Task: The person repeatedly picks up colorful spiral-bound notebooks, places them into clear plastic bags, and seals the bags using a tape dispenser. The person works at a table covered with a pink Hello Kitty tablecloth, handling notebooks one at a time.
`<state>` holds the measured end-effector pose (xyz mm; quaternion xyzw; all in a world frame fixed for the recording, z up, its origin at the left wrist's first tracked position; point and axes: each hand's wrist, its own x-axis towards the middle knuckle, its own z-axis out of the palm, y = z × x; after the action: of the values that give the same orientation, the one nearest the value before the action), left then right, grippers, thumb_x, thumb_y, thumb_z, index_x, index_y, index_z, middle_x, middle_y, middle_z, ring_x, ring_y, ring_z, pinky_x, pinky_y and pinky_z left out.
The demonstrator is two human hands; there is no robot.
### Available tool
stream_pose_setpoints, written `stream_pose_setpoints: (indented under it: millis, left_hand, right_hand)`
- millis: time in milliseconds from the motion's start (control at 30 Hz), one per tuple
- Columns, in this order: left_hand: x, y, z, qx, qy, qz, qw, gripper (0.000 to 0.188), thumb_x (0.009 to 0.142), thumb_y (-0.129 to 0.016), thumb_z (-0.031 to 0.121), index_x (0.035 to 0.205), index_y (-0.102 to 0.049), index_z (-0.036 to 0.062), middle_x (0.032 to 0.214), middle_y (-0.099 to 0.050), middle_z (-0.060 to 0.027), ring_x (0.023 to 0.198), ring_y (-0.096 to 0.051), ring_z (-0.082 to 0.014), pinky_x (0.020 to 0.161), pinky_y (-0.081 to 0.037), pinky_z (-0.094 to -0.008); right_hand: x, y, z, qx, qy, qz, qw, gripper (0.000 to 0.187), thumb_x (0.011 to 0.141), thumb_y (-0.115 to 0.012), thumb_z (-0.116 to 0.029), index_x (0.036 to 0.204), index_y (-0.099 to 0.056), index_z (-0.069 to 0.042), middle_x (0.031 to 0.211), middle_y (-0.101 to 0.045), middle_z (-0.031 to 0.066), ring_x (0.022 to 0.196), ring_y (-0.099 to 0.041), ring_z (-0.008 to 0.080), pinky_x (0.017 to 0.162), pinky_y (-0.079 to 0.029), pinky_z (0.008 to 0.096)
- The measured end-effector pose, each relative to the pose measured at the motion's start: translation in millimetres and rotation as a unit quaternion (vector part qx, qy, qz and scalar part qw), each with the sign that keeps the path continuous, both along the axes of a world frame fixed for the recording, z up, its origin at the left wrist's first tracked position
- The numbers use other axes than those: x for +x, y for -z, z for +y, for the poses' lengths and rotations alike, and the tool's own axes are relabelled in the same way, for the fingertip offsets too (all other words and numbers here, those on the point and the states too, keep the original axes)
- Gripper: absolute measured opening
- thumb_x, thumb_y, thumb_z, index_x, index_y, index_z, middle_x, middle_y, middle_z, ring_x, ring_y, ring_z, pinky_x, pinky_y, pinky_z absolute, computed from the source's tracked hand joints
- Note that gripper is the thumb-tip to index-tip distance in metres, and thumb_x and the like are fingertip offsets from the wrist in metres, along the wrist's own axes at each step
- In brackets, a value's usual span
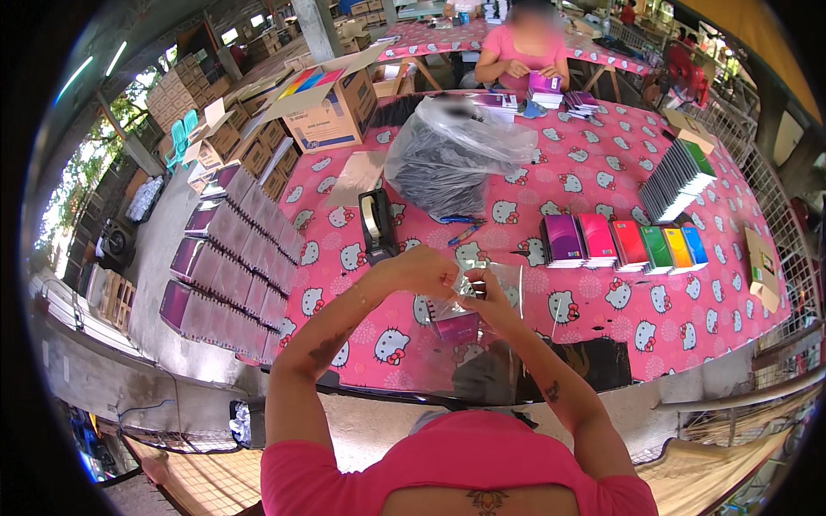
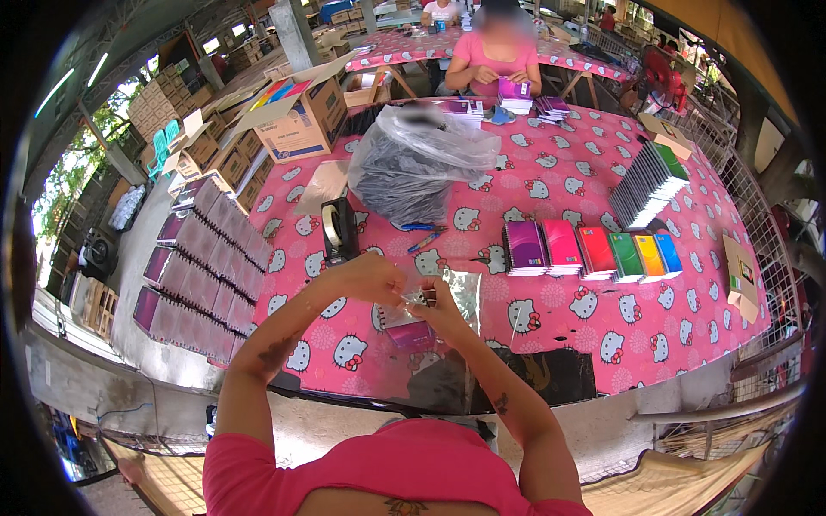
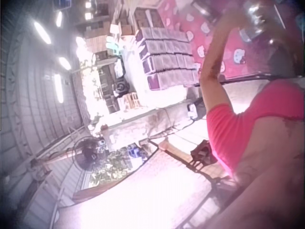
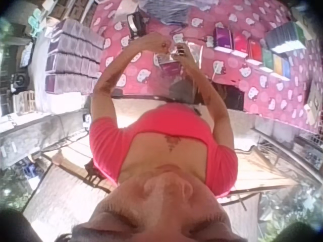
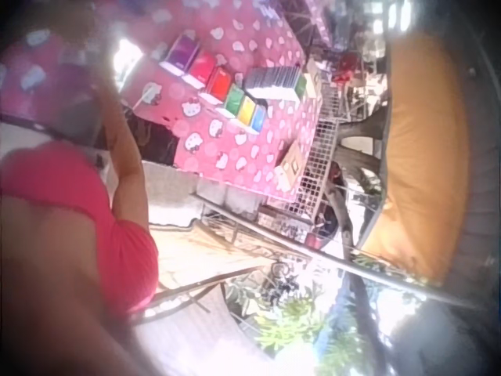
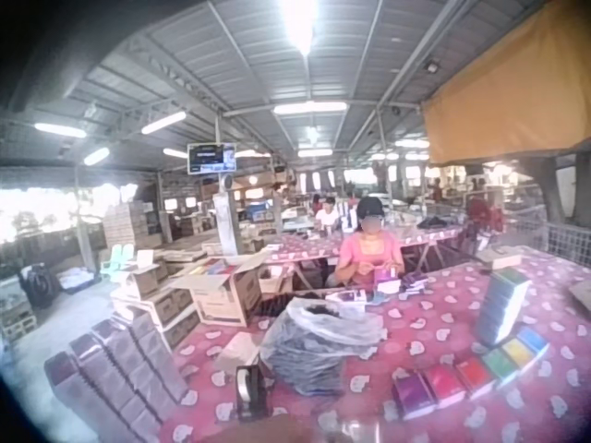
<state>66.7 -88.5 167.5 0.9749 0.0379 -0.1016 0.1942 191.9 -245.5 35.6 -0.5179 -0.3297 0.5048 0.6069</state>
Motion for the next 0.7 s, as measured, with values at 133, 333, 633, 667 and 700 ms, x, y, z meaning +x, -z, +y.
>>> stream_pose_setpoints:
  millis: [133,333,633,667,700]
  left_hand:
    - [6.5,63.8,50.7,-0.22,-0.035,0.098,0.97,0.034,0.088,-0.068,0.038,0.081,-0.065,0.0049,0.079,-0.064,-0.0058,0.074,-0.06,-0.0151,0.065,-0.046,-0.0309]
    - [-29.9,149.3,36.7,-0.5,-0.211,-0.023,0.84,0.033,0.094,-0.061,0.037,0.091,-0.065,0.0047,0.09,-0.064,-0.0062,0.085,-0.057,-0.0124,0.071,-0.045,-0.032]
    - [-28.9,55.4,-107.1,0.249,-0.192,-0.286,0.905,0.071,0.072,-0.076,0.048,0.122,-0.057,0.0008,0.118,-0.059,-0.0188,0.117,-0.052,-0.0365,0.091,-0.043,-0.0543]
    - [-26.6,44.9,-107.6,0.236,-0.207,-0.271,0.91,0.075,0.071,-0.078,0.047,0.125,-0.055,-0.0001,0.122,-0.058,-0.0197,0.123,-0.048,-0.0384,0.093,-0.041,-0.0569]
    - [-22.5,48.1,-99.6,0.214,-0.207,-0.214,0.93,0.076,0.069,-0.079,0.048,0.122,-0.055,-0.0001,0.118,-0.058,-0.0193,0.122,-0.049,-0.0382,0.092,-0.042,-0.0556]
  right_hand:
    - [2.7,2.7,0.8,0.023,-0.022,-0.021,0.999,0.054,0.085,-0.071,-0.006,0.13,-0.042,-0.012,0.114,-0.048,0.0068,0.098,-0.055,0.016,0.085,-0.049,0.0304]
    - [-4.6,20.3,-1.7,0.031,0.033,0.018,0.999,0.055,0.087,-0.073,-0.01,0.133,-0.043,-0.011,0.109,-0.051,0.0043,0.097,-0.053,0.0124,0.085,-0.047,0.0289]
    - [-31.2,37.9,-31.7,0.01,0.226,0.141,0.964,0.041,0.1,-0.055,-0.034,0.128,-0.049,-0.005,0.116,-0.053,0.0073,0.107,-0.052,0.014,0.095,-0.044,0.0313]
    - [-26.2,71.5,-40.7,-0.026,0.146,0.154,0.977,0.04,0.1,-0.055,-0.035,0.126,-0.051,-0.005,0.114,-0.055,0.0077,0.104,-0.054,0.0144,0.094,-0.045,0.0321]
    - [-26.2,89.4,-45.4,-0.057,0.057,0.175,0.981,0.041,0.1,-0.054,-0.037,0.125,-0.053,-0.005,0.114,-0.057,0.0077,0.102,-0.056,0.0148,0.092,-0.047,0.0327]
